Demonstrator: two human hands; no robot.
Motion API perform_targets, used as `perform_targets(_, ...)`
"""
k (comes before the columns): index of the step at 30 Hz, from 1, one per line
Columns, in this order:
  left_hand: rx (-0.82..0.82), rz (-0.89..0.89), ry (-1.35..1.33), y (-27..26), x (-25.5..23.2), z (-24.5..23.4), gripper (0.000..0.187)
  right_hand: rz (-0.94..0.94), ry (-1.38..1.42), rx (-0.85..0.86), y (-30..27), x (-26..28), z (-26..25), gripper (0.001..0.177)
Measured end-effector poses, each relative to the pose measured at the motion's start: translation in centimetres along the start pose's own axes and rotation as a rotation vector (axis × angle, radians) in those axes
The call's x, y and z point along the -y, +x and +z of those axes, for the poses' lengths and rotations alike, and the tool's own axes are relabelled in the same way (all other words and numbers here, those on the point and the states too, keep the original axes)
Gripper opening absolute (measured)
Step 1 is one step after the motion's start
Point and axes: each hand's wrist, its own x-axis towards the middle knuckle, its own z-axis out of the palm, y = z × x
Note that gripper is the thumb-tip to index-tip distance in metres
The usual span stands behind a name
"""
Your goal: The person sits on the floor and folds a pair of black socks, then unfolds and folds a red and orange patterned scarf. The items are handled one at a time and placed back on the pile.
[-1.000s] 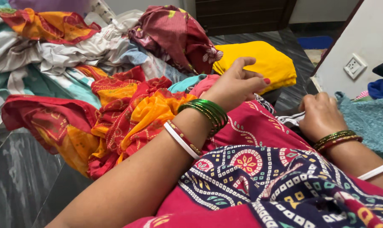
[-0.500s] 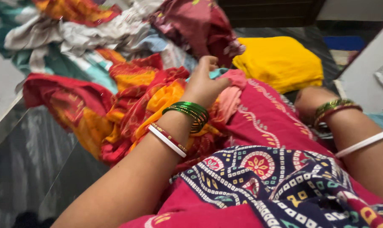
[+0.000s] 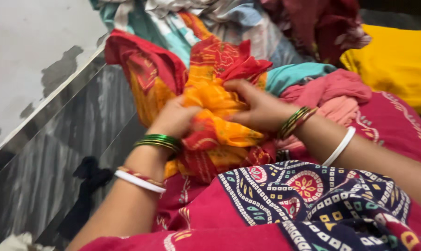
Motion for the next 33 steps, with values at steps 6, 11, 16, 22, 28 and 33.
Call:
perform_targets(6,-0.461,0.438,0.343,-6.4,-6.0,-9.3,0.029,0.332,-0.185,0.263,-1.3,-1.4,1.9,0.053)
perform_targets(11,-0.761,0.536,0.301,-8.4,-8.6,-13.0,0.027,0.394,-0.087,0.205,-2.2,-2.9,0.0,0.043)
perform_targets(16,-0.88,0.538,0.026,-7.9,-9.3,-14.1,0.038,0.318,-0.162,0.136,-2.4,-3.1,-0.1,0.036)
perform_targets(22,-0.867,0.286,-0.108,-6.7,-9.3,-10.6,0.059,0.2,0.285,-0.181,-2.0,-1.0,-1.0,0.021)
perform_targets(28,0.194,0.43,0.38,-4.3,-6.9,1.6,0.095,0.157,0.428,-0.282,-1.7,1.1,-1.9,0.017)
perform_targets(33,0.155,0.444,0.565,-3.3,-5.5,10.5,0.074,0.149,0.27,-0.296,-2.6,2.8,-2.1,0.015)
